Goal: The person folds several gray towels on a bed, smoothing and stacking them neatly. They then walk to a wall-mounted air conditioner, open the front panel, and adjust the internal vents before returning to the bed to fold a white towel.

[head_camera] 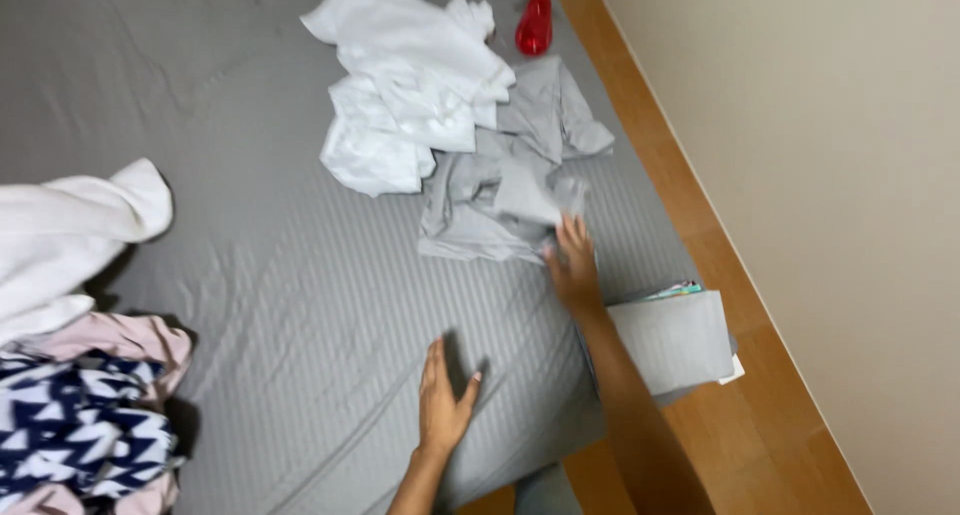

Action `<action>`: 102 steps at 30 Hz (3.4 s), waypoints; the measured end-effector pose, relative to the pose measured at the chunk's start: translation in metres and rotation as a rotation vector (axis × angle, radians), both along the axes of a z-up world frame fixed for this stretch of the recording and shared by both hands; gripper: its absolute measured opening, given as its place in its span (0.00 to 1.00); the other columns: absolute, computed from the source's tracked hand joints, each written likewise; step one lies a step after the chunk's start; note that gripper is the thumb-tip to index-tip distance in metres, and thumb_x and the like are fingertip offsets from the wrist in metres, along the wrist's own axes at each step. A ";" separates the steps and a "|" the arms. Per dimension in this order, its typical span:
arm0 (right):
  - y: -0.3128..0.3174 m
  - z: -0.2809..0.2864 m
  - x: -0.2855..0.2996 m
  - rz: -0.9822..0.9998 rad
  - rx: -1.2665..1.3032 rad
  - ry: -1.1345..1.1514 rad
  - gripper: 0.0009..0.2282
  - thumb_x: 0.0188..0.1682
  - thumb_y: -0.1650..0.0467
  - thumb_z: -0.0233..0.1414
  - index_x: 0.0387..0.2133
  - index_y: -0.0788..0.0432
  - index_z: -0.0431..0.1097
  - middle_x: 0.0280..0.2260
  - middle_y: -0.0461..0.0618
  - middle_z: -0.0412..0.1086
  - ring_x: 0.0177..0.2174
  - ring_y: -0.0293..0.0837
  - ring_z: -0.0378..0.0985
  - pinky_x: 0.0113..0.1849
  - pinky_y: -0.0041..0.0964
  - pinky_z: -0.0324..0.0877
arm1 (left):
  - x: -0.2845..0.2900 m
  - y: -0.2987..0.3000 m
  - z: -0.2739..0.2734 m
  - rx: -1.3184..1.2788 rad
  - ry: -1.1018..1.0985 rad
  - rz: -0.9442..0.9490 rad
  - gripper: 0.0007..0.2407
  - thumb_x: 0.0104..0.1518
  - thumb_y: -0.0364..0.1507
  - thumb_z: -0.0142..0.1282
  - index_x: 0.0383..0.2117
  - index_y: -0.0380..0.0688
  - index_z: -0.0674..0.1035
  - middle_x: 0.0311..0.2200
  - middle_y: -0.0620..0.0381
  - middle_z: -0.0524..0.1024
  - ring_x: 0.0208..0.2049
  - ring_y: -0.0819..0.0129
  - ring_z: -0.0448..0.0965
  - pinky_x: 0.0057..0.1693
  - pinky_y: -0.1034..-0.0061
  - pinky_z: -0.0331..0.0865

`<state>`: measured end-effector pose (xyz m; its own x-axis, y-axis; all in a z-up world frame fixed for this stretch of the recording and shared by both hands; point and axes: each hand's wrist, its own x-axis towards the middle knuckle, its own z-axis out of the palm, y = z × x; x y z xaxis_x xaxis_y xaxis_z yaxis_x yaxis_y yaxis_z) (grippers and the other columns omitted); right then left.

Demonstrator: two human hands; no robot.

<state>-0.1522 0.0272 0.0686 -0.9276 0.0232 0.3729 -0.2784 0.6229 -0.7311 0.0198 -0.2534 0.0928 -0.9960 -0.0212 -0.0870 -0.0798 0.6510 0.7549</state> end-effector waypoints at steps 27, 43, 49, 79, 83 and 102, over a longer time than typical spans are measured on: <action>-0.076 0.368 0.405 -0.288 -0.246 0.341 0.30 0.35 0.71 0.66 0.55 0.60 0.68 0.62 0.55 0.60 0.64 0.50 0.56 0.61 0.46 0.56 | 0.065 0.044 0.294 0.756 0.050 -1.230 0.12 0.55 0.19 0.49 0.44 0.32 0.81 0.39 0.51 0.85 0.41 0.71 0.81 0.51 0.76 0.74; -0.069 0.341 0.578 0.011 -0.018 -0.287 0.15 0.37 0.67 0.72 0.22 0.62 0.72 0.24 0.49 0.70 0.33 0.44 0.73 0.41 0.45 0.68 | 0.241 0.020 0.346 0.031 0.028 -1.581 0.09 0.55 0.27 0.47 0.32 0.35 0.80 0.28 0.38 0.78 0.33 0.45 0.80 0.45 0.59 0.71; -0.076 0.365 0.635 0.165 -0.276 0.270 0.15 0.41 0.76 0.60 0.15 0.60 0.57 0.31 0.56 0.71 0.44 0.54 0.73 0.44 0.48 0.65 | 0.282 0.006 0.340 0.501 0.296 -1.534 0.10 0.62 0.28 0.51 0.38 0.32 0.81 0.48 0.42 0.79 0.50 0.51 0.78 0.55 0.64 0.69; -0.132 0.513 0.428 -0.399 0.871 -0.840 0.22 0.43 0.50 0.60 0.33 0.57 0.81 0.24 0.55 0.79 0.29 0.50 0.83 0.38 0.44 0.75 | 0.040 -0.231 0.458 -0.358 0.253 -0.938 0.13 0.54 0.38 0.62 0.35 0.39 0.85 0.28 0.41 0.83 0.29 0.51 0.83 0.41 0.63 0.74; -0.125 0.514 0.390 -0.402 0.936 -0.539 0.14 0.47 0.58 0.59 0.32 0.57 0.82 0.28 0.55 0.80 0.32 0.55 0.81 0.40 0.48 0.74 | 0.003 -0.248 0.492 -0.365 0.431 -0.865 0.13 0.56 0.36 0.62 0.37 0.38 0.85 0.28 0.40 0.81 0.28 0.50 0.81 0.39 0.62 0.73; -0.145 0.526 0.322 -0.271 0.310 -0.239 0.14 0.38 0.65 0.70 0.25 0.65 0.78 0.23 0.53 0.73 0.27 0.42 0.70 0.31 0.40 0.69 | -0.064 -0.310 0.507 -0.354 0.484 -0.681 0.10 0.57 0.32 0.61 0.38 0.39 0.86 0.27 0.42 0.82 0.25 0.58 0.79 0.38 0.63 0.71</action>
